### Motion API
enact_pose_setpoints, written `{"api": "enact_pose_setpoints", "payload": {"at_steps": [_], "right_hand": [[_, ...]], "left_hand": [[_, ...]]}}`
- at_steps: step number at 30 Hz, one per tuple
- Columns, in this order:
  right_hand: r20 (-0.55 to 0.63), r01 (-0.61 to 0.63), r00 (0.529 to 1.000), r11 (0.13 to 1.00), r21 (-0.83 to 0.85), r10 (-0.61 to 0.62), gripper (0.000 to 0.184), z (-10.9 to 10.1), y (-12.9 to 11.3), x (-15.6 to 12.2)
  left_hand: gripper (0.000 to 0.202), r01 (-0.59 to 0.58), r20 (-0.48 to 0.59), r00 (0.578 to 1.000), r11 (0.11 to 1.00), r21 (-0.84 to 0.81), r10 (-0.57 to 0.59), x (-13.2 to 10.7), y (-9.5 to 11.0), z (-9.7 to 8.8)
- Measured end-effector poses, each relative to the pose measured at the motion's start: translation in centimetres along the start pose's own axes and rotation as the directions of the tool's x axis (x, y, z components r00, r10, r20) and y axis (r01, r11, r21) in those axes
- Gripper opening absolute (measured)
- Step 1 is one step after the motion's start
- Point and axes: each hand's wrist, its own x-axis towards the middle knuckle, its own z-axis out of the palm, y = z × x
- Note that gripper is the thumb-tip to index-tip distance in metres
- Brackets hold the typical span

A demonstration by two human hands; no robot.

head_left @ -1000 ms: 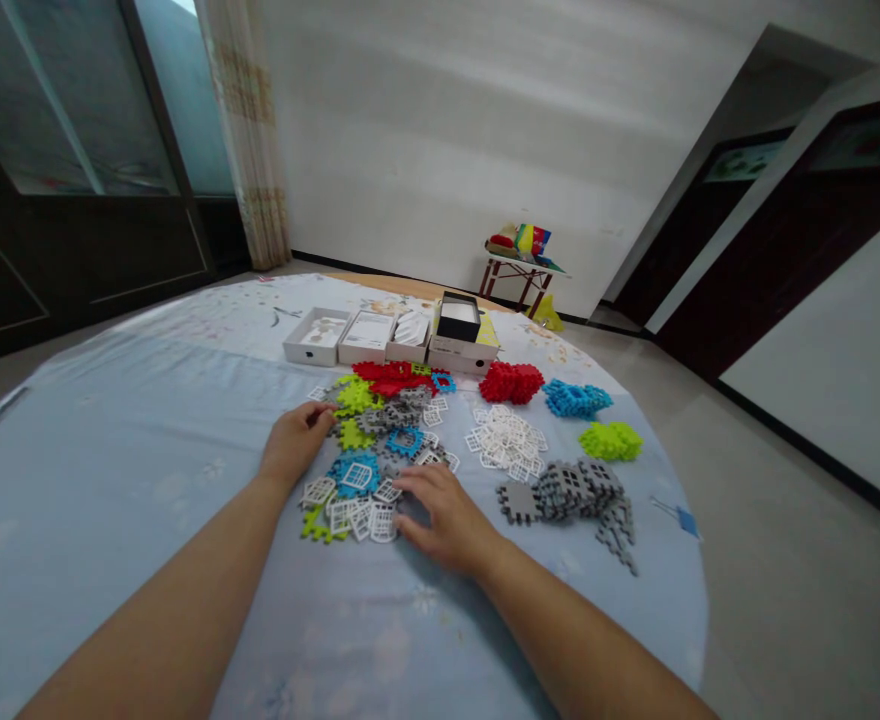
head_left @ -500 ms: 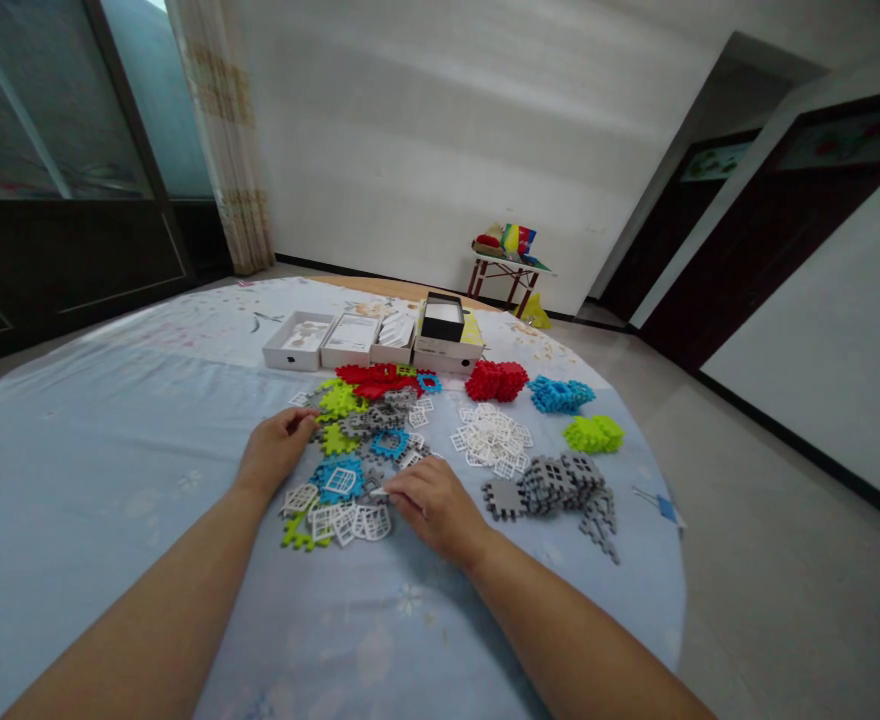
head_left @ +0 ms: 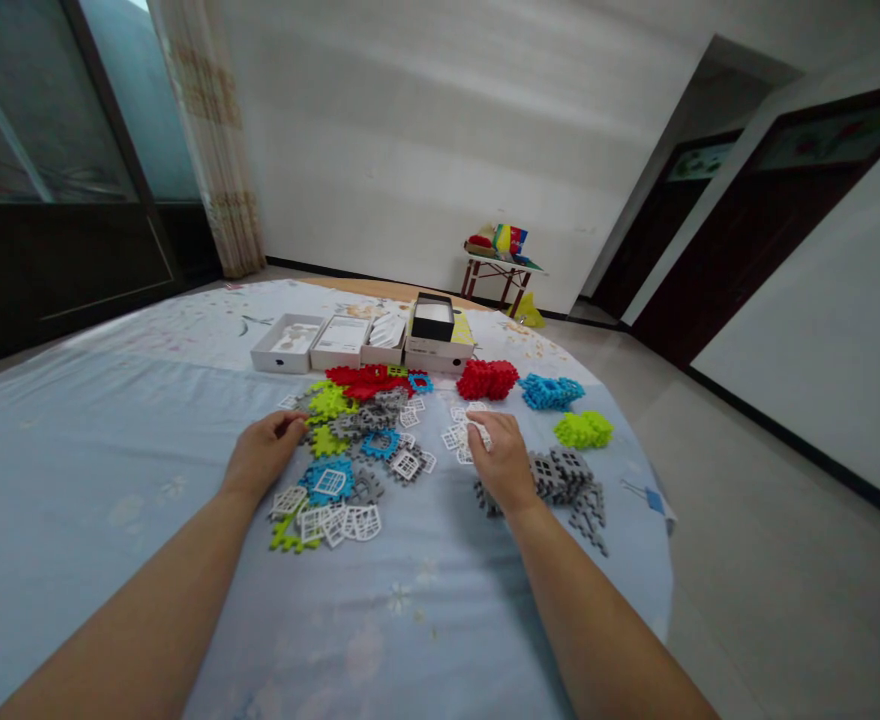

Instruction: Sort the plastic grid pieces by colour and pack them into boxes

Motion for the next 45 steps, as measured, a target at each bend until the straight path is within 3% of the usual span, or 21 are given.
{"api": "enact_pose_setpoints", "payload": {"at_steps": [3, 6, 11, 16, 18, 22, 24, 30, 39, 45], "right_hand": [[0.198, -0.015, 0.980, 0.994, 0.112, -0.008, 0.021, 0.9, -1.8, -0.8], [0.386, -0.069, 0.923, 0.981, 0.181, -0.006, 0.020, 1.8, -3.4, -1.8], [0.531, -0.165, 0.845, 0.973, 0.160, 0.056, 0.020, 2.0, -4.3, -3.4], [0.576, -0.235, 0.813, 0.953, 0.188, 0.087, 0.023, 1.5, -3.8, -5.0], [0.579, -0.246, 0.812, 0.944, 0.218, 0.078, 0.022, 1.4, -3.5, -5.4], [0.590, -0.260, 0.804, 0.935, 0.241, 0.072, 0.023, 1.4, -3.1, -5.6], [0.604, -0.267, 0.795, 0.929, 0.256, 0.062, 0.023, 1.4, -2.9, -5.5], [0.629, -0.268, 0.776, 0.927, 0.261, 0.047, 0.022, 1.2, -2.7, -5.2], [0.639, -0.239, 0.769, 0.932, 0.271, 0.012, 0.020, 0.8, -2.9, -5.0], [0.641, -0.236, 0.768, 0.932, 0.276, 0.005, 0.021, 0.9, -2.7, -5.1]], "left_hand": [[0.042, -0.002, 0.008, 1.000, 1.000, -0.006, 0.002, -0.1, 0.1, -0.1], [0.042, -0.007, 0.009, 1.000, 1.000, 0.000, 0.007, -0.2, 0.1, -0.2], [0.042, -0.034, 0.030, 0.999, 0.999, 0.034, 0.033, -0.4, 0.3, -0.1], [0.041, -0.138, 0.109, 0.986, 0.988, 0.069, 0.130, -0.5, 1.7, -0.4], [0.039, -0.182, 0.193, 0.967, 0.981, 0.062, 0.168, -0.8, 2.7, -0.8], [0.033, -0.233, 0.438, 0.878, 0.972, 0.034, 0.195, -1.7, 4.7, -1.9], [0.031, -0.231, 0.506, 0.845, 0.972, 0.049, 0.175, -2.0, 5.3, -2.4], [0.028, -0.239, 0.513, 0.848, 0.960, 0.145, 0.134, -2.0, 5.2, -3.3], [0.030, -0.332, 0.633, 0.751, 0.936, 0.115, 0.189, -2.1, 5.0, -3.1], [0.028, -0.313, 0.640, 0.752, 0.940, 0.138, 0.156, -2.2, 5.1, -2.9]]}}
